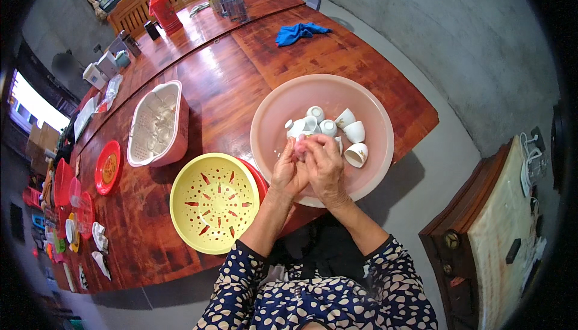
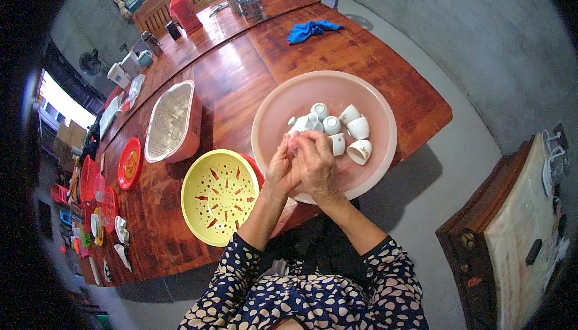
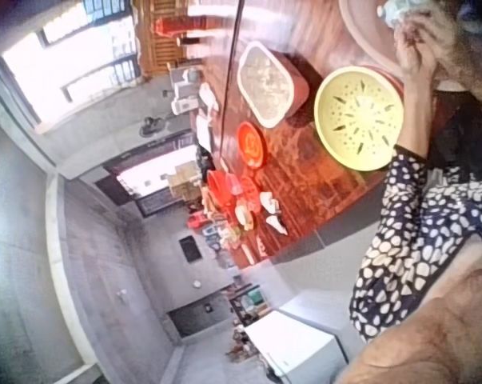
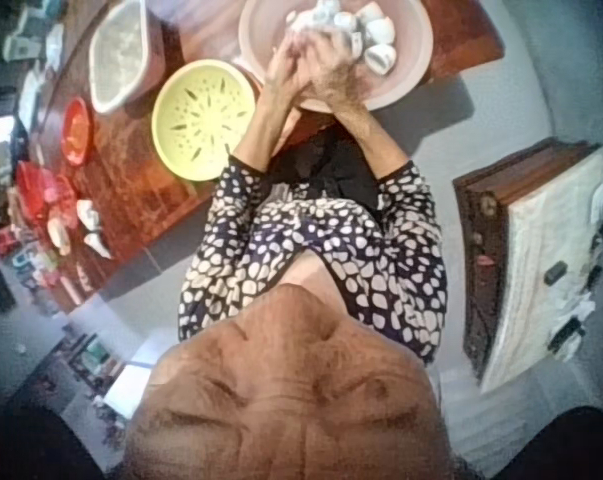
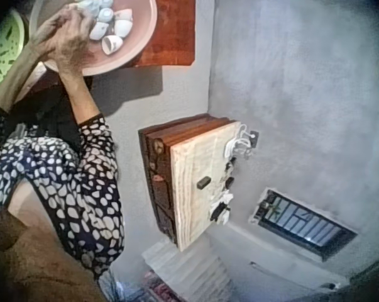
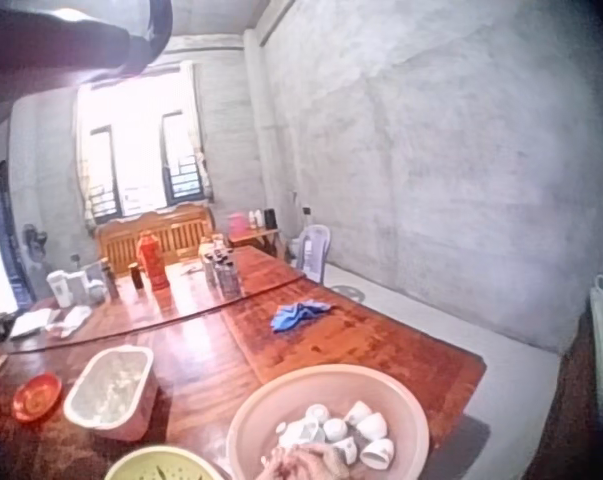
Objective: The person washes clear drinking glasses and small white ceramic cups using a pink cloth in a basin of water. They scrub each item individually and place the cleaned glasses into a white plastic basket and the cups into a yellow colander on the wooden table.
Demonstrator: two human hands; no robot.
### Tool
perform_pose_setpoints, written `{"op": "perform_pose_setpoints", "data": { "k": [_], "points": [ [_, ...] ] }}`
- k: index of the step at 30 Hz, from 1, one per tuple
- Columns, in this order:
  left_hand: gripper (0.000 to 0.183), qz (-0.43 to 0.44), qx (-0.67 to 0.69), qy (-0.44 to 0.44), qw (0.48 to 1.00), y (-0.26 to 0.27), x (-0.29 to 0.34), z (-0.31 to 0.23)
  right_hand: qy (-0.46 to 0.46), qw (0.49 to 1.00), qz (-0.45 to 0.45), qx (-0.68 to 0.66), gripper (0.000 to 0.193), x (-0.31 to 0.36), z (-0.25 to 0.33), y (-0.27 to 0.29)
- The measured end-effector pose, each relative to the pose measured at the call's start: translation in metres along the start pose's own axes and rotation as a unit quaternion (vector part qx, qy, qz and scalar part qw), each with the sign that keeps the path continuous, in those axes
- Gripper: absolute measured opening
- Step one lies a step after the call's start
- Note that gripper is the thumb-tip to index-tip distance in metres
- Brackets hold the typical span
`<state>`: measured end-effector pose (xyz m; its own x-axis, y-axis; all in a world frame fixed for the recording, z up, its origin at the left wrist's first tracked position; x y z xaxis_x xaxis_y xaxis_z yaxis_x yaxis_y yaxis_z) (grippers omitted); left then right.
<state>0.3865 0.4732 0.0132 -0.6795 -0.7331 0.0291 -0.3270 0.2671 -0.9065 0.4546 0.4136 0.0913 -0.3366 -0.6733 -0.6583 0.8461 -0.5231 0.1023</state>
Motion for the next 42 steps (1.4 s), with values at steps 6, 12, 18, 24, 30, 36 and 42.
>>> {"op": "perform_pose_setpoints", "data": {
  "k": [6, 12, 18, 24, 30, 36, 42],
  "points": [
    [0.045, -0.08, -0.115, -0.013, 0.99, 0.002, 0.005, -0.001, -0.127, 0.991, -0.027, -0.032, 0.017, -0.017, -0.037, 0.015],
    [0.043, -0.076, -0.131, 0.019, 0.988, 0.019, 0.005, -0.002, -0.103, 0.972, 0.19, 0.093, 0.014, -0.001, -0.054, 0.022],
    [0.05, -0.115, -0.087, -0.001, 0.99, 0.006, 0.006, -0.004, -0.218, 0.862, 0.427, 0.163, 0.018, 0.032, -0.086, 0.024],
    [0.05, -0.107, -0.075, -0.005, 0.991, 0.007, 0.001, -0.005, -0.162, 0.817, 0.513, 0.208, 0.017, 0.046, -0.109, 0.011],
    [0.052, -0.121, -0.11, -0.004, 0.987, 0.009, 0.003, -0.007, -0.162, 0.932, 0.317, -0.064, 0.021, -0.003, -0.023, 0.024],
    [0.051, 0.019, -0.024, 0.023, 0.999, -0.015, 0.006, -0.005, 0.073, 0.989, 0.111, -0.058, 0.027, -0.001, 0.032, 0.001],
    [0.044, -0.083, -0.077, -0.004, 0.994, -0.018, 0.008, -0.005, -0.093, 0.985, 0.075, -0.123, 0.021, -0.012, -0.005, 0.011]
  ]
}}
Point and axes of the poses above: each hand's wrist, its own x-axis away from the middle knuckle, its own y-axis out of the back of the hand, z = x × y, the point moved 7 cm from there along -x, towards the middle knuckle, and after that the axes turned 14 degrees about -x, right-handed, at the moved point
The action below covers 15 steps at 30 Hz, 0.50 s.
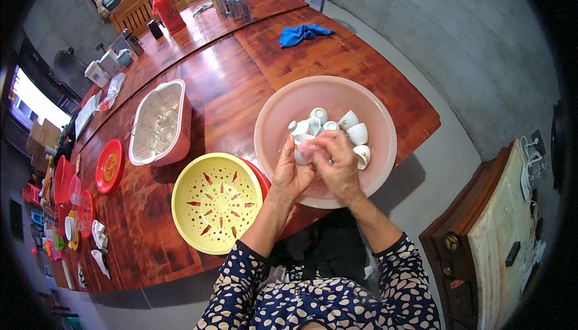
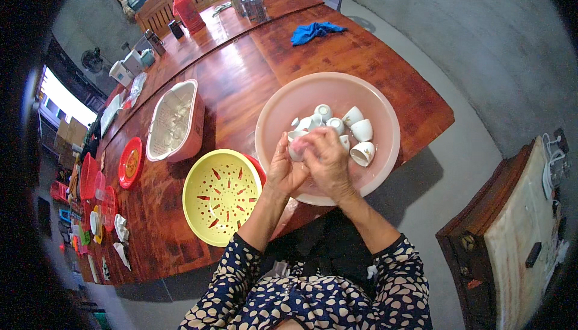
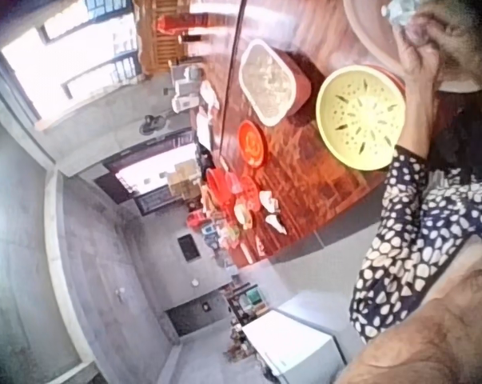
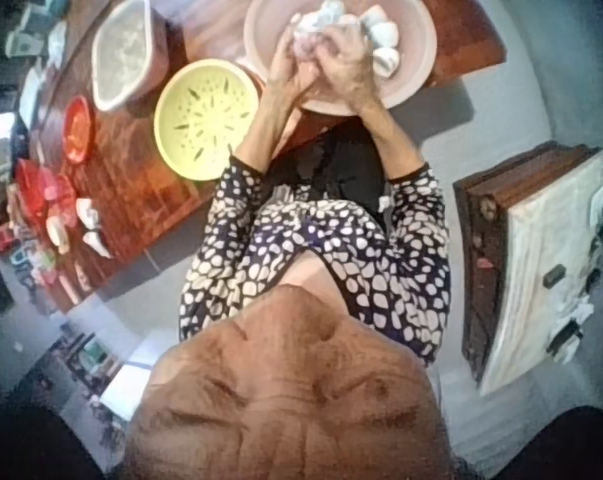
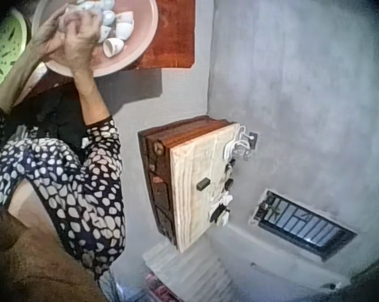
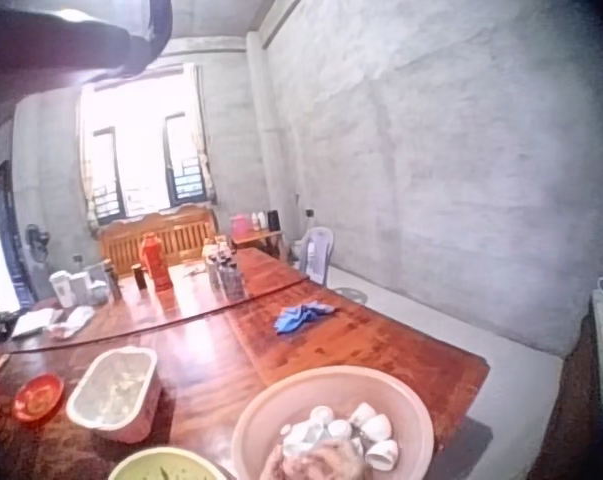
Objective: The person washes clear drinking glasses and small white ceramic cups using a pink cloth in a basin of water. They scrub each item individually and place the cleaned glasses into a white plastic basket and the cups into a yellow colander on the wooden table.
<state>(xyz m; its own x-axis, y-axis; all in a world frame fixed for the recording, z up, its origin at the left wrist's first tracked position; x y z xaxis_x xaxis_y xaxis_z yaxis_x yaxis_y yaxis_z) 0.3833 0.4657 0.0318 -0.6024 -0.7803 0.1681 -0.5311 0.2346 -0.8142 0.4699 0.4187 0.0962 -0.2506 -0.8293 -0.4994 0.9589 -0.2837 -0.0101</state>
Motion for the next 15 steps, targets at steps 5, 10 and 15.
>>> {"op": "perform_pose_setpoints", "data": {
  "k": [5, 10, 15],
  "points": [
    [0.037, 0.035, -0.074, 0.018, 0.996, 0.01, 0.001, 0.002, -0.018, 1.0, -0.001, 0.009, 0.015, -0.022, -0.02, 0.031],
    [0.041, 0.014, -0.106, 0.067, 0.992, 0.014, -0.002, 0.011, 0.018, 0.997, 0.076, 0.018, 0.017, -0.037, 0.014, 0.026],
    [0.041, -0.096, -0.241, 0.0, 0.966, 0.003, 0.0, 0.003, 0.12, 0.968, 0.21, 0.071, 0.018, -0.033, -0.001, 0.011]
  ]
}}
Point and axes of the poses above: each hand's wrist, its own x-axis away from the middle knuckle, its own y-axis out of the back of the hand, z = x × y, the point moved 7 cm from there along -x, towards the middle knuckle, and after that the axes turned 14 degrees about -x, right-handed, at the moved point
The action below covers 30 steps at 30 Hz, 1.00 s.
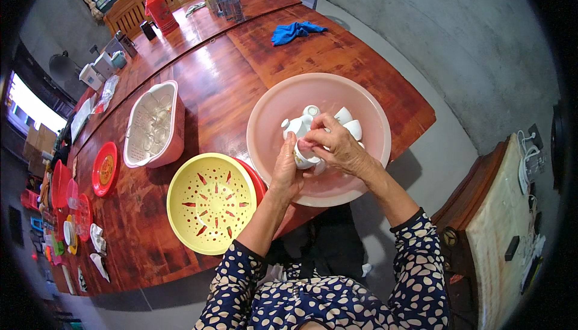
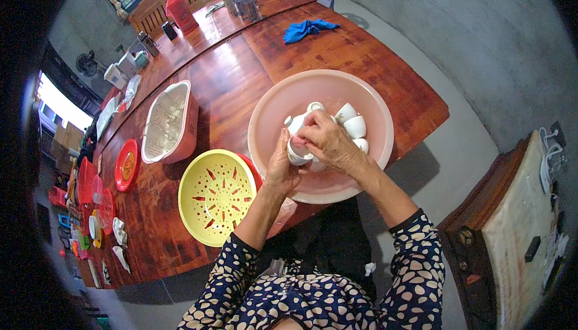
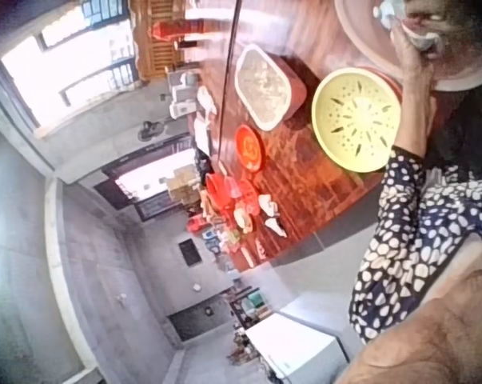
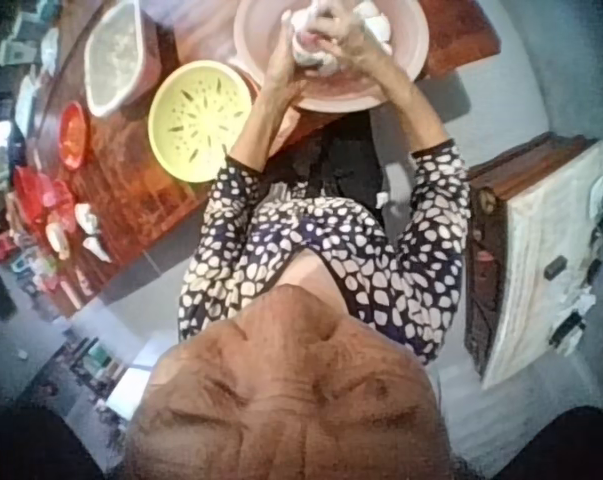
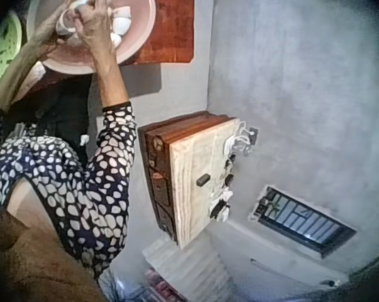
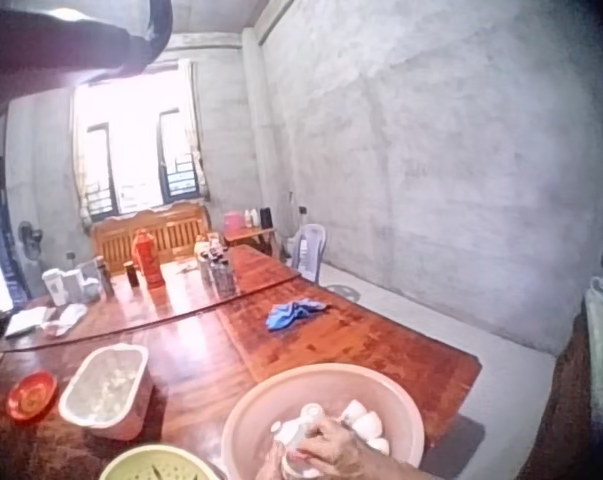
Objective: The person washes clear drinking glasses and small white ceramic cups using a pink cloth in a basin of water. They scrub each item individually and place the cleaned glasses into a white plastic basket and the cups into a yellow colander on the wooden table.
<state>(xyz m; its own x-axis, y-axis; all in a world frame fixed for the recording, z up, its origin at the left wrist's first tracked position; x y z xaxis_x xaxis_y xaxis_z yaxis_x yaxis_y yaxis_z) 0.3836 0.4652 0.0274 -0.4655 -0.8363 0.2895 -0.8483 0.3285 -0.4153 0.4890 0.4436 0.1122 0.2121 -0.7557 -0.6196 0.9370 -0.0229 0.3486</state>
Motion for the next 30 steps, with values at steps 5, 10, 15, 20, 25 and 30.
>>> {"op": "perform_pose_setpoints", "data": {
  "k": [5, 10, 15, 20, 25, 30],
  "points": [
    [0.034, -0.035, -0.057, -0.041, 0.997, 0.009, -0.001, -0.001, -0.054, 0.994, 0.096, 0.021, 0.006, 0.01, -0.006, -0.011],
    [0.033, -0.054, -0.067, -0.052, 0.995, 0.013, -0.003, 0.001, -0.147, 0.984, 0.088, -0.045, 0.011, 0.013, -0.003, -0.012],
    [0.035, -0.054, -0.048, -0.043, 0.996, 0.007, 0.0, -0.004, -0.181, 0.965, -0.098, -0.16, 0.009, 0.016, -0.017, -0.012],
    [0.035, -0.074, -0.076, -0.04, 0.994, 0.005, 0.001, -0.003, 0.009, 0.991, -0.105, 0.079, 0.009, 0.014, -0.002, -0.008],
    [0.033, -0.06, -0.089, -0.065, 0.992, 0.009, -0.002, -0.001, -0.057, 0.993, -0.016, 0.102, 0.008, 0.026, -0.007, -0.009],
    [0.033, -0.059, -0.011, -0.045, 0.997, 0.007, 0.0, -0.002, -0.263, 0.958, -0.038, -0.106, 0.008, 0.029, 0.004, 0.006]
  ]
}}
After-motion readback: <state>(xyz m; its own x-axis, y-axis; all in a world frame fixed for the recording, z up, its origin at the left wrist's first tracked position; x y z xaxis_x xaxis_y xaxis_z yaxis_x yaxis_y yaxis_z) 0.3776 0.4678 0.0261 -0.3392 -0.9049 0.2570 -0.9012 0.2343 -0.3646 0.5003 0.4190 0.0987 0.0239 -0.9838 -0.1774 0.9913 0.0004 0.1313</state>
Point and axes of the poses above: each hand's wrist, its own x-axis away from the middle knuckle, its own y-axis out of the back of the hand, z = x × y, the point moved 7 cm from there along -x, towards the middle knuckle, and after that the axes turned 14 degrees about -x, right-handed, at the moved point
